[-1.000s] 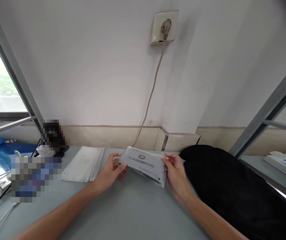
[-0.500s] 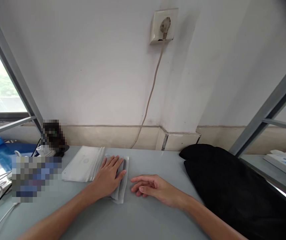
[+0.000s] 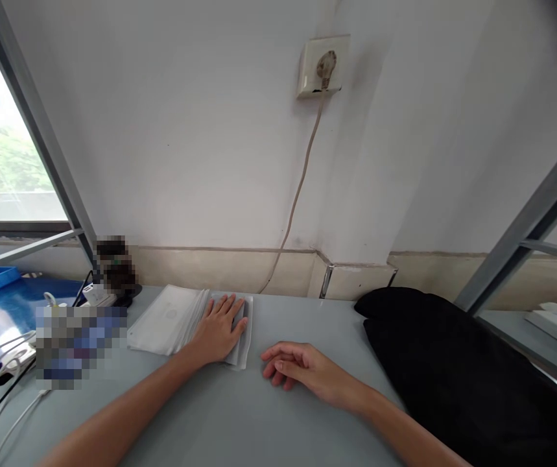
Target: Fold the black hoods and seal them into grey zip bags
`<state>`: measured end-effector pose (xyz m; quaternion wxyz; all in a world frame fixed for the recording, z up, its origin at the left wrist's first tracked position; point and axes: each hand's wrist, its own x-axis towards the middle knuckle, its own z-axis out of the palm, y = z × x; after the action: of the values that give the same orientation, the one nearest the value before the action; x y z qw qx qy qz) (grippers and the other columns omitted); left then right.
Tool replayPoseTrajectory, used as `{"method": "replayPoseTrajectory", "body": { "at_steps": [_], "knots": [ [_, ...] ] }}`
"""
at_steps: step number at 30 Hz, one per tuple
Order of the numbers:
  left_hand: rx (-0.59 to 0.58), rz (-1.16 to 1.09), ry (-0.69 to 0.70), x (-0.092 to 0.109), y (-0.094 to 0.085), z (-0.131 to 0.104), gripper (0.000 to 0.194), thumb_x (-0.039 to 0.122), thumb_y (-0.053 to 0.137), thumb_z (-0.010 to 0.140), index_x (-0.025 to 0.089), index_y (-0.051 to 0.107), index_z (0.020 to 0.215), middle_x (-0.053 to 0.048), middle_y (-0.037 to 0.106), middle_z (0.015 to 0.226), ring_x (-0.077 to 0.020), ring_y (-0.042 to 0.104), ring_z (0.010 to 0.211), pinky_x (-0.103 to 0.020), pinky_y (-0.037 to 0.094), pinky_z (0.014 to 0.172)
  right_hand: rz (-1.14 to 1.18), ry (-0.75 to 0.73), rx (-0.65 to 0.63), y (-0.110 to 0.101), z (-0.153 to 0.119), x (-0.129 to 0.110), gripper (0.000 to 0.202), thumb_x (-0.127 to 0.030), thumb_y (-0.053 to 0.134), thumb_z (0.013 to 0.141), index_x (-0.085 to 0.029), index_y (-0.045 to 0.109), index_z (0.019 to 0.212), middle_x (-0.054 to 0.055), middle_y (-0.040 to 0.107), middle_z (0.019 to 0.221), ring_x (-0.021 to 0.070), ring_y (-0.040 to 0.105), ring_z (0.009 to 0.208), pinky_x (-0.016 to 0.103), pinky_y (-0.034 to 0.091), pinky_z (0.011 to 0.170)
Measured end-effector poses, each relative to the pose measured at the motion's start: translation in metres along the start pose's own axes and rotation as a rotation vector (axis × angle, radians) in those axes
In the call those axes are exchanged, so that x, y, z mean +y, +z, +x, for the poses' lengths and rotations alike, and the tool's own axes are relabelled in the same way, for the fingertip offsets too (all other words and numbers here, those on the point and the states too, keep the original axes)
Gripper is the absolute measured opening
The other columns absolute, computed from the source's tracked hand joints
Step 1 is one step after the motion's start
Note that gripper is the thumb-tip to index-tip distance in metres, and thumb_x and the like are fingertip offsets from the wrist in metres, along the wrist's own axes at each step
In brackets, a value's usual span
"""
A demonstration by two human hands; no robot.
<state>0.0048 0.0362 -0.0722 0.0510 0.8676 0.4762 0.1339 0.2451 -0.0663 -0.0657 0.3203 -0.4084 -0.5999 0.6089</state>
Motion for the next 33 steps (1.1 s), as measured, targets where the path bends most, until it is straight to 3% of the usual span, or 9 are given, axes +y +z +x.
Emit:
{"method": "replayPoseTrajectory", "body": {
  "at_steps": [11,33],
  "knots": [
    [-0.034,0.020,-0.022,-0.0047,0.0015,0.0023,0.063,0.053,0.031,0.110,0.023,0.034,0.165,-0.008,0.027,0.172,-0.0303,0.022,0.160,-0.058,0.014,0.130,-0.003,-0.019,0.016,0.0025,-0.0001,0.0015,0.053,-0.066,0.074,0.088,-0.018,0.075,0.111,0.008,0.079,0.100,0.0183,0.070,0.084,0.032,0.051,0.076],
    [-0.016,0.035,-0.005,-0.0066,0.0088,0.0032,0.062,0.053,0.032,0.109,0.025,0.034,0.164,-0.009,0.028,0.172,-0.0315,0.024,0.160,-0.058,0.014,0.129,-0.018,-0.018,0.022,0.0020,0.0034,0.0054,0.052,-0.067,0.072,0.089,-0.020,0.075,0.110,0.008,0.079,0.100,0.0199,0.071,0.087,0.031,0.052,0.074]
  ]
}}
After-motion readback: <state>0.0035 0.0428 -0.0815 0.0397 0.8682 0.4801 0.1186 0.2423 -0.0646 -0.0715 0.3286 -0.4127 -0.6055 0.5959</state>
